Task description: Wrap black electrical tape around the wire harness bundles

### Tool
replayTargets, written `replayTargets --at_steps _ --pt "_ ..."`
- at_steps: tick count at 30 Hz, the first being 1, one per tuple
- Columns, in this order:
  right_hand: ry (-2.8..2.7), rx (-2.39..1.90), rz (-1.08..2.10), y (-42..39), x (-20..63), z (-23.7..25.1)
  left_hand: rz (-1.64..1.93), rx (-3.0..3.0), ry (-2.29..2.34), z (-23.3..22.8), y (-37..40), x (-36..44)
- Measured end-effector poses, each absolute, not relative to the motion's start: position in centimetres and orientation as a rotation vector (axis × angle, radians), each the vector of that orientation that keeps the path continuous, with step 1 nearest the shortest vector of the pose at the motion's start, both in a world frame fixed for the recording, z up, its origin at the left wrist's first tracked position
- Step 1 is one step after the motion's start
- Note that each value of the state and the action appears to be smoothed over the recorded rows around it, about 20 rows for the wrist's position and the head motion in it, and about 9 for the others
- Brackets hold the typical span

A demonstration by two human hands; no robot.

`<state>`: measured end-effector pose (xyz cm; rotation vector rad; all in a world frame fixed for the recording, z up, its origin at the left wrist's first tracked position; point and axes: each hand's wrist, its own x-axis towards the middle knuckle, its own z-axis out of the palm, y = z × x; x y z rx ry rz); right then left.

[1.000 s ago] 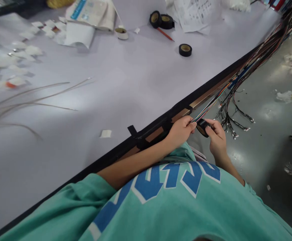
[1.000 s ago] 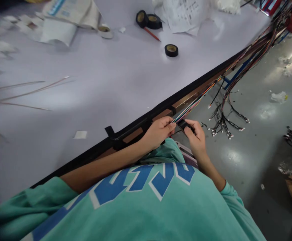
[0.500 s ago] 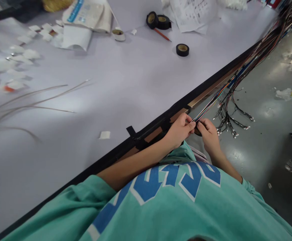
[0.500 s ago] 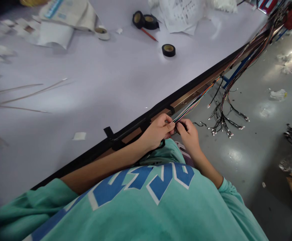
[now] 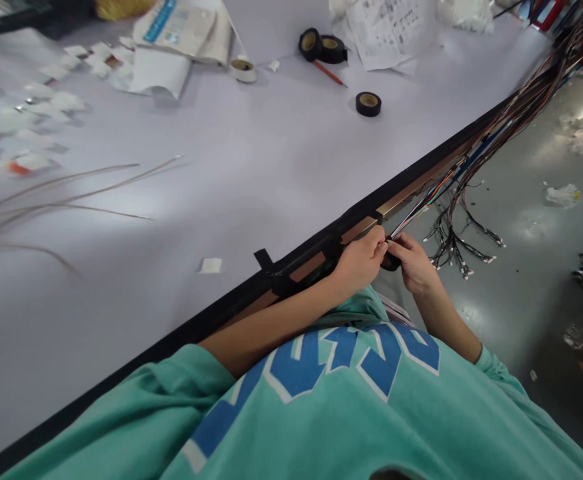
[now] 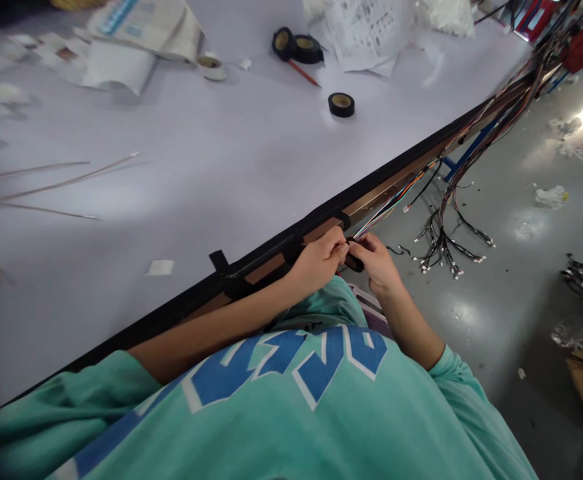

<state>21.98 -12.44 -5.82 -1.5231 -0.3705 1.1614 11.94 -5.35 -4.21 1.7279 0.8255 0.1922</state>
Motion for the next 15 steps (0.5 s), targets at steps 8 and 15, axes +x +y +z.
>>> replayTargets --at_steps 8,15 --pt "-0.463 -1.603 1.03 -12.6 22.1 -6.0 0.24 1.721 0.866 -3.8 -5.4 12.2" --pt "-0.847 -1.582 1.035 -14.4 24.4 -5.8 0.333 1.199 0.89 -3.5 -5.2 13.2"
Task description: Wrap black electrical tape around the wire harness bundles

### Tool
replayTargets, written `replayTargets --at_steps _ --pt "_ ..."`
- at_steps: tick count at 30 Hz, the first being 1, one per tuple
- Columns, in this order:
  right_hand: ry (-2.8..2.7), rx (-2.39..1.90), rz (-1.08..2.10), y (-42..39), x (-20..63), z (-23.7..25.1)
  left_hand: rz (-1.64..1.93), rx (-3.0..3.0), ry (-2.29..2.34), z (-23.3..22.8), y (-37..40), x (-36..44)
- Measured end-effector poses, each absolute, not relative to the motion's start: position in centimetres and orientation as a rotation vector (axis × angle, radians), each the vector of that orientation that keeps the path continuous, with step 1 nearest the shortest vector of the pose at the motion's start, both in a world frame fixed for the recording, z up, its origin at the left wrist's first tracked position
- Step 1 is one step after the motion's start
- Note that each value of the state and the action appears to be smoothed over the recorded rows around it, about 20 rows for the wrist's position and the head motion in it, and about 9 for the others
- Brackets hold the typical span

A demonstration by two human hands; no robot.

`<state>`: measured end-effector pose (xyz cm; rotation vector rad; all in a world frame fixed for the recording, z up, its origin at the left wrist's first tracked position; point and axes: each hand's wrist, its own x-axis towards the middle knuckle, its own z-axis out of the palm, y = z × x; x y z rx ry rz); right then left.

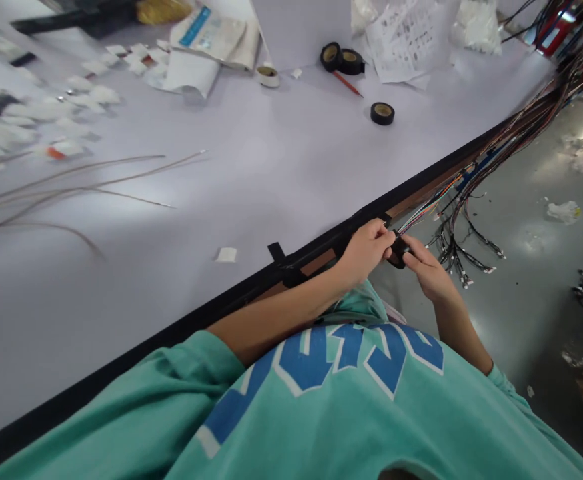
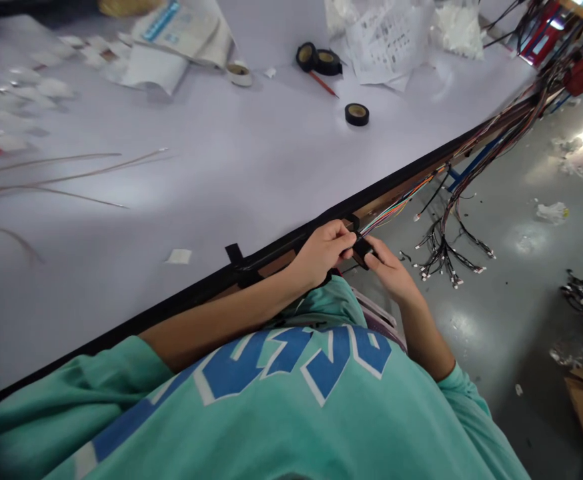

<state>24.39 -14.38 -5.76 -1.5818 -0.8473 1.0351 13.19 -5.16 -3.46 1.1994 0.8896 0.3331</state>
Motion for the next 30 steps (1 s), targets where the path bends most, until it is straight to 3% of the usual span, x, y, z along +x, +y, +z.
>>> replayTargets --at_steps 11,17,24,30 --pt "-0.661 -1.565 0.886 -13.9 23.9 -7.4 0.288 0.579 0.918 -1.4 -7.4 13.7" --pt "-0.491 -1.447 0.834 -13.6 22.9 -8.0 -0.011 0.314 0.782 -1.0 -7.2 13.8" --pt "-0.706 -1.391 1.013 -14.5 24.6 -8.2 0.301 0.527 0.811 -2.1 -7.2 13.8" --pt "-0.963 -1.688 0.35 -15.9 26.2 -5.2 0.358 0.692 0.784 -3.0 -7.7 14.0"
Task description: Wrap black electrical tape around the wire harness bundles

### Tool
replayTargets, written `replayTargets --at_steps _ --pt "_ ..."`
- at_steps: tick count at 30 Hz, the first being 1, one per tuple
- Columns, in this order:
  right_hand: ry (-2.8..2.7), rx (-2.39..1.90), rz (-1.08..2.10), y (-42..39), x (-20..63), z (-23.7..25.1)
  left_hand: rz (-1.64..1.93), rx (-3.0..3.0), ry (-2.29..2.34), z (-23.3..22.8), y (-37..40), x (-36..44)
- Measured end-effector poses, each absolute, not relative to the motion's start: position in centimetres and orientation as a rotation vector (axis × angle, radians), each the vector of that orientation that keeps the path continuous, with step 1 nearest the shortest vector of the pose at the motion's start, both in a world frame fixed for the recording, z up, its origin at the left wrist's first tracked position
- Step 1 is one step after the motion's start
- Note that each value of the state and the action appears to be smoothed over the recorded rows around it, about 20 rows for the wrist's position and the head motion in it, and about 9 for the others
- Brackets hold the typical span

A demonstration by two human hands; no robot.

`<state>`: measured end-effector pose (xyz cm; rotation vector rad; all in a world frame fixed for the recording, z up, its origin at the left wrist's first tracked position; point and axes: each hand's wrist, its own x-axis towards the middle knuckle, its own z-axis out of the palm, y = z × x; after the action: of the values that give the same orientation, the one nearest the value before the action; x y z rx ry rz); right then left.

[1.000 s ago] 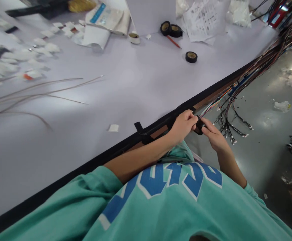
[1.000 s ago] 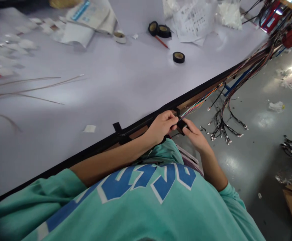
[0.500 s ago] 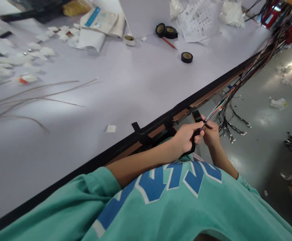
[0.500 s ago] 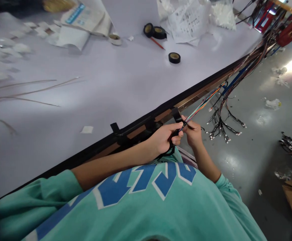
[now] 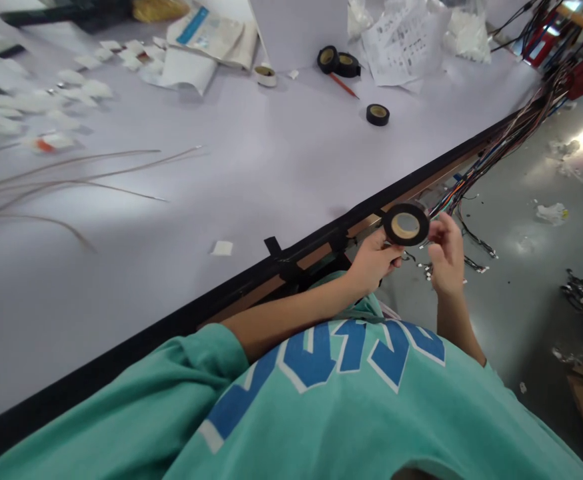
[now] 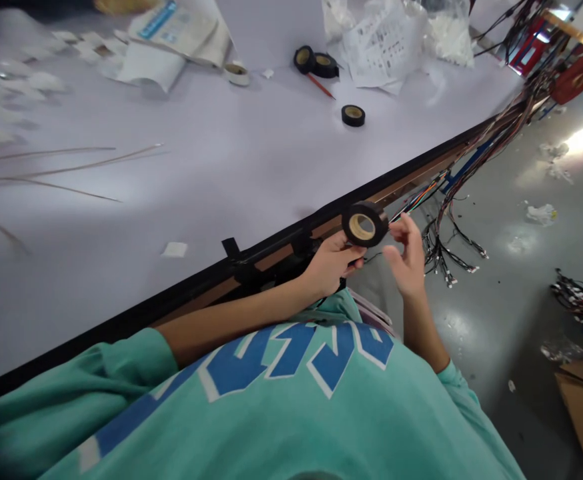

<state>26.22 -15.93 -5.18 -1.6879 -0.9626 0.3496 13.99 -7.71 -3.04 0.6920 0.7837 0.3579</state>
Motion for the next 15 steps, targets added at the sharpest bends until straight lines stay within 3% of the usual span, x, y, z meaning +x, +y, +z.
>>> replayTargets --at_steps 5,11,15 --pt "-1.078 -1.672 0.322 -14.2 23.7 -2.7 0.3 0.712 0.601 -3.2 -7.2 13.2" --pt "-0.83 -1.411 0.762 -17.2 22.4 -3.5 0.271 0.642 0.773 -3.1 -5.8 12.4" --pt "-0.693 -1.565 0.922 -17.9 22.8 -5.2 0.284 0.647 0.81 -2.3 -6.5 12.6"
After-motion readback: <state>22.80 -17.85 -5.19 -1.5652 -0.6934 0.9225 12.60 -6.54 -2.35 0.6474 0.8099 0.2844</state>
